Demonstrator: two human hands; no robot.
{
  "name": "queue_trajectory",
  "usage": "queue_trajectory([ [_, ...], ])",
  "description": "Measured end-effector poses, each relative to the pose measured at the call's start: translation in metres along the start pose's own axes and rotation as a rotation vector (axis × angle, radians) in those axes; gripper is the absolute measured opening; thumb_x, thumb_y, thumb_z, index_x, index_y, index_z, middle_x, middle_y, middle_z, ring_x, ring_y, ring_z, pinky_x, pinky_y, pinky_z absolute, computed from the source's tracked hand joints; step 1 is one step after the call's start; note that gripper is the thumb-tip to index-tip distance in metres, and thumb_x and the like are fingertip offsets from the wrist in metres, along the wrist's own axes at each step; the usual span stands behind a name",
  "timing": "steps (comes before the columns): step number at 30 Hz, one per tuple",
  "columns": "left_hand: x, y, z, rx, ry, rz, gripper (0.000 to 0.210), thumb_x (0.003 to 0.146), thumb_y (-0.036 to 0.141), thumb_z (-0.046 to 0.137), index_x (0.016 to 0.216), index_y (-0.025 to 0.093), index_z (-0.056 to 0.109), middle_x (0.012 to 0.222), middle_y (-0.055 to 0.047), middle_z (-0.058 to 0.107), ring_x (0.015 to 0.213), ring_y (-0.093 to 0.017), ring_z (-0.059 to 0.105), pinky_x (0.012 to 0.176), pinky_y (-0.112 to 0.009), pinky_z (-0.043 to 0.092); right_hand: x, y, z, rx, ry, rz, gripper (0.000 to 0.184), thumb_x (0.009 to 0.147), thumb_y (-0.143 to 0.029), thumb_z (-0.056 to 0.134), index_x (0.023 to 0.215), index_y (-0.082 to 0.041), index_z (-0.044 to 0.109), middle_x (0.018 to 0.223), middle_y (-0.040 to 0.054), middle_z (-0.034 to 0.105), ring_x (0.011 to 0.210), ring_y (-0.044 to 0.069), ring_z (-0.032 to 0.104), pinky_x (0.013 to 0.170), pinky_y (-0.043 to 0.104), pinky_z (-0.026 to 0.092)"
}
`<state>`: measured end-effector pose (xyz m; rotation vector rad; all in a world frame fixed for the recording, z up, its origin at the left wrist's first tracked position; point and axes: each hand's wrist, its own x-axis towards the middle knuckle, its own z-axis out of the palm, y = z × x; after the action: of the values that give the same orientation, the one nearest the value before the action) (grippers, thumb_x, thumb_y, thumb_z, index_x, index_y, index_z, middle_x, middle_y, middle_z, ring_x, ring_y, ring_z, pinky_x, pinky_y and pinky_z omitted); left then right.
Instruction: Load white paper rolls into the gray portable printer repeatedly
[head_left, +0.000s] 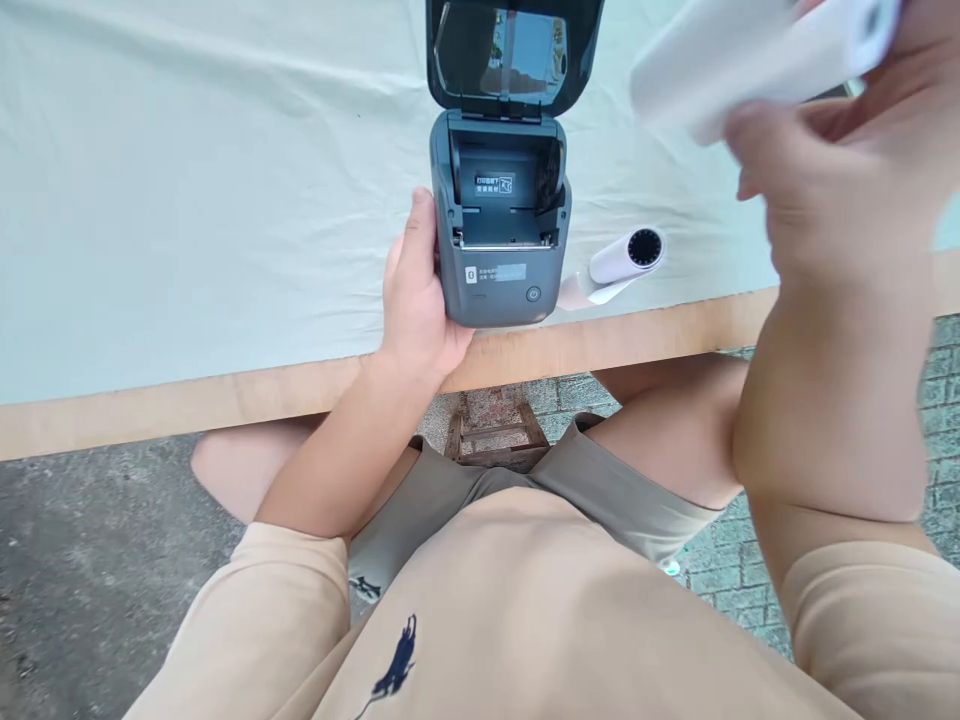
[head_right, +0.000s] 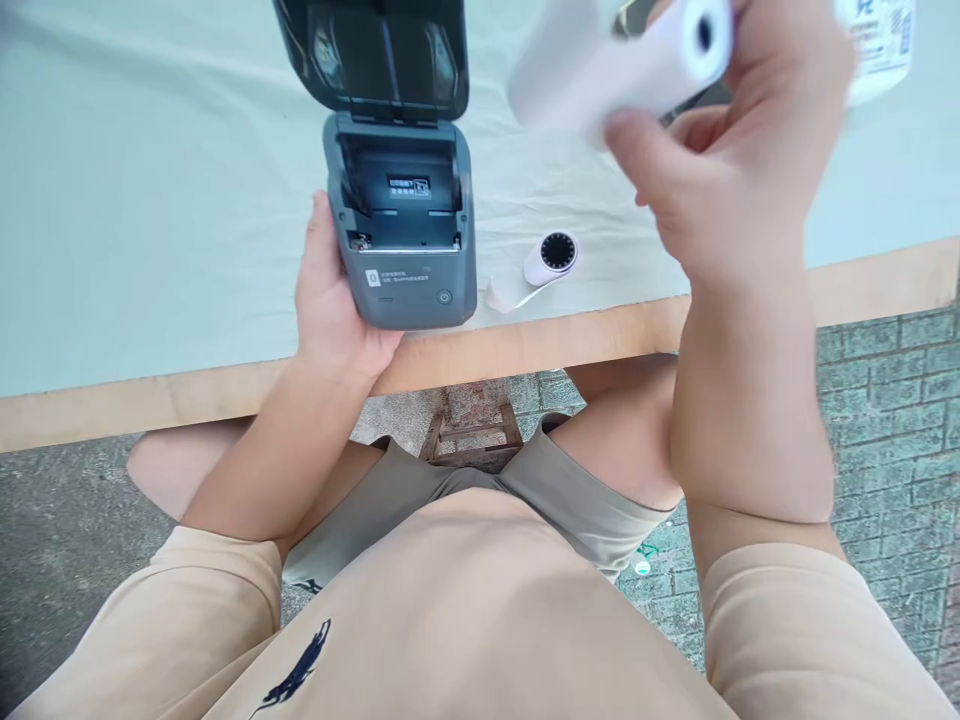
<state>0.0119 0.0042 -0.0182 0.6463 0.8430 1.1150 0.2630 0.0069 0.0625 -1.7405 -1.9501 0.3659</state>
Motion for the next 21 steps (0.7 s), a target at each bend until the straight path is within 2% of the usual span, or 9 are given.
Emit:
queue_trajectory([
  [1,0.0,0.0,0.0,0.016,-0.005,-0.005,0.04,0.092,0.068,0.054,0.099,0.032,0.067,0.122,-0.003,0.073,0.128,-0.03,0.065,0.103,-0.045,0.059,0.0,0.013,0.007,0.016,0.113,0.091,0.039,0.09,-0.056,0.057,0.121,-0.034,0.06,0.122,0.0089,0.065,0.091,0.024,0.06,0.062,0.041,0.038],
  [3,0.0,0.001,0.001,0.033,-0.004,-0.009,0.039,0.092,0.068,0.053,0.099,0.032,0.067,0.121,-0.003,0.073,0.124,-0.03,0.067,0.102,-0.047,0.06,0.0,0.03,0.019,0.026,0.077,0.146,0.029,0.079,-0.05,0.072,0.1,-0.03,0.068,0.104,0.0073,0.069,0.074,0.019,0.057,0.056,0.038,0.041],
  [6,0.001,0.004,0.002,0.022,-0.005,-0.011,0.038,0.094,0.065,0.051,0.1,0.031,0.068,0.122,-0.003,0.073,0.122,-0.029,0.068,0.105,-0.046,0.059,-0.007,0.033,0.021,0.055,0.005,0.123,0.043,0.075,-0.038,0.075,0.116,-0.03,0.065,0.117,0.0067,0.069,0.088,0.02,0.065,0.056,0.033,0.048],
  [8,0.001,0.005,0.003,0.006,-0.008,-0.013,0.036,0.095,0.062,0.051,0.099,0.031,0.069,0.121,-0.002,0.074,0.119,-0.028,0.069,0.106,-0.045,0.059,-0.014,0.023,0.01,0.106,0.115,0.01,0.05,0.08,-0.039,0.072,0.129,-0.032,0.06,0.131,0.0094,0.063,0.11,0.024,0.065,0.051,0.031,0.042],
  [10,0.001,0.005,0.004,-0.006,-0.014,-0.017,0.034,0.096,0.059,0.051,0.098,0.031,0.07,0.119,-0.001,0.075,0.116,-0.027,0.07,0.105,-0.044,0.06,-0.022,0.01,-0.003,0.148,0.21,-0.097,0.041,0.087,-0.045,0.067,0.126,-0.033,0.064,0.127,0.0109,0.064,0.109,0.026,0.066,0.049,0.034,0.036],
  [13,0.0,0.007,0.004,-0.02,-0.027,-0.012,0.034,0.096,0.059,0.051,0.098,0.031,0.071,0.119,-0.001,0.075,0.117,-0.028,0.07,0.106,-0.045,0.059,-0.029,-0.001,-0.01,0.11,-0.042,-0.157,0.039,0.084,-0.049,0.072,0.119,-0.033,0.067,0.12,0.0071,0.069,0.071,0.018,0.064,0.052,0.037,0.04],
  [16,-0.001,0.007,0.004,-0.019,-0.015,-0.009,0.032,0.096,0.058,0.053,0.098,0.031,0.071,0.122,-0.001,0.074,0.119,-0.028,0.07,0.108,-0.047,0.058,-0.029,0.001,0.002,-0.002,-0.293,-0.183,0.038,0.082,-0.042,0.073,0.116,-0.031,0.064,0.111,0.0027,0.072,0.057,0.013,0.058,0.056,0.037,0.045],
  [18,-0.001,0.007,0.003,0.004,-0.002,-0.011,0.033,0.096,0.059,0.052,0.098,0.032,0.07,0.122,-0.001,0.074,0.12,-0.029,0.07,0.108,-0.048,0.057,-0.027,0.005,0.01,-0.059,-0.315,-0.16,0.032,0.085,-0.04,0.07,0.115,-0.031,0.064,0.098,0.0023,0.072,0.061,0.016,0.06,0.058,0.037,0.047],
  [21,0.0,0.006,0.002,0.029,-0.013,-0.017,0.036,0.095,0.062,0.05,0.1,0.032,0.068,0.121,-0.002,0.074,0.121,-0.029,0.069,0.106,-0.048,0.059,-0.024,0.006,0.009,0.061,-0.278,-0.146,0.047,0.08,-0.044,0.079,0.121,-0.031,0.061,0.096,0.0046,0.072,0.073,0.019,0.065,0.064,0.037,0.051],
])
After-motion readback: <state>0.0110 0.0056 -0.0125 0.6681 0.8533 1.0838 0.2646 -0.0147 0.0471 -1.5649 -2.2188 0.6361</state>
